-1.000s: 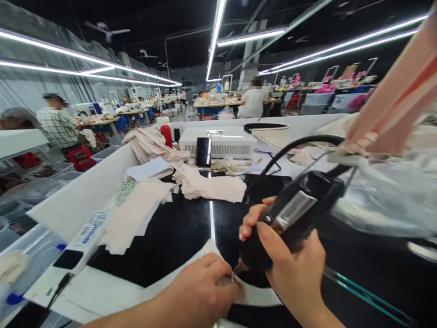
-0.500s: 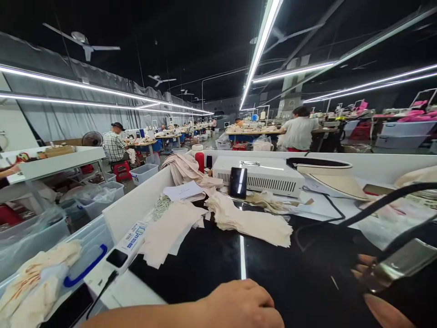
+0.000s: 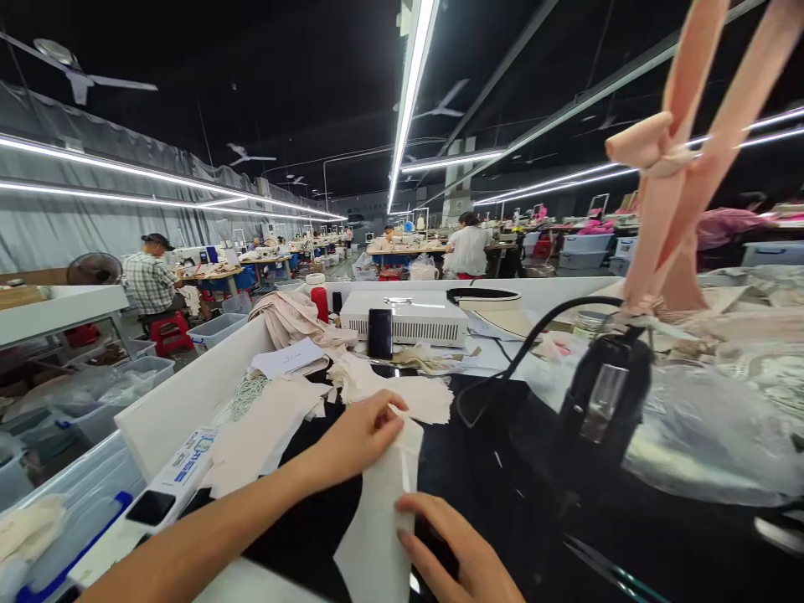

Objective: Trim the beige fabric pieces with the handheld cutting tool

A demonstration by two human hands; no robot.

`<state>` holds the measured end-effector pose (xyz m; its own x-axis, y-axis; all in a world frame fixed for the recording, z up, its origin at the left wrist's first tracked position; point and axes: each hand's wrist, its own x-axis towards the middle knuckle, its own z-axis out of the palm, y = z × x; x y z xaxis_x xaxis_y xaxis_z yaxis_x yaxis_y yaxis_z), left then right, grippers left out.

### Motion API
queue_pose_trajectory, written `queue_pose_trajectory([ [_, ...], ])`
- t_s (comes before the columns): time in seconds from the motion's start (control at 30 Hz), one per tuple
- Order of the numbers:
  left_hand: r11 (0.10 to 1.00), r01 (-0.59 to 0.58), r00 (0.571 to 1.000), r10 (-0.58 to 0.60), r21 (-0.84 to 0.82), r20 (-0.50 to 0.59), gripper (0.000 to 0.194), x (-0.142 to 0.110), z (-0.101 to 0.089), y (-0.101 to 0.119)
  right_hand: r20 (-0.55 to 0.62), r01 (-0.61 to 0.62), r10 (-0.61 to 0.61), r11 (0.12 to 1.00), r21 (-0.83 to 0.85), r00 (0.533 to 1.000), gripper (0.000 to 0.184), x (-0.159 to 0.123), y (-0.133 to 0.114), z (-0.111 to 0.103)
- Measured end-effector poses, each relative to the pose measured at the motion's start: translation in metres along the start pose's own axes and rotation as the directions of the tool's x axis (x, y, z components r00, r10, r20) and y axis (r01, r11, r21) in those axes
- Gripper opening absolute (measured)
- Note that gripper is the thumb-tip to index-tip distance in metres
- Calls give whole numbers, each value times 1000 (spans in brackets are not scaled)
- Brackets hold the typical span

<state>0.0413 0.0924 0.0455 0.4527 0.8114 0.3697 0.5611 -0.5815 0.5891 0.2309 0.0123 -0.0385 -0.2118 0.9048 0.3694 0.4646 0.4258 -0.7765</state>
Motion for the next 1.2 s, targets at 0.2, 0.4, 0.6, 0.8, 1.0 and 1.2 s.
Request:
queue_pose_trajectory([
  [0.2, 990, 127, 973, -135, -55, -188, 23, 55, -33, -29, -128, -39, 39, 999, 8, 991, 31, 83, 1, -6],
  [0.4, 972, 235, 941, -230, -10, -247, 32, 93, -51, -59, -331, -131, 102, 989, -66, 938, 27, 151, 25, -31],
  [0.6, 952, 300, 933, -279, 64, -227, 34, 101, -40, -88, -331, -247, 172, 948, -199, 928, 29, 179, 42, -32],
  [0.8, 933, 347, 931, -330, 99, -156, 34, 84, -21, -107, -234, -214, 130, 900, -381, 963, 31, 189, 54, -33],
  [1.0, 904, 417, 907, -407, 95, -106, 33, 74, -12, -112, -163, -141, 62, 834, -534, 985, 30, 182, 57, -26],
  [1.2, 860, 506, 861, -501, 62, -81, 36, 64, -36, -116, -158, -52, -39, 844, -533, 987, 21, 168, 47, -25],
])
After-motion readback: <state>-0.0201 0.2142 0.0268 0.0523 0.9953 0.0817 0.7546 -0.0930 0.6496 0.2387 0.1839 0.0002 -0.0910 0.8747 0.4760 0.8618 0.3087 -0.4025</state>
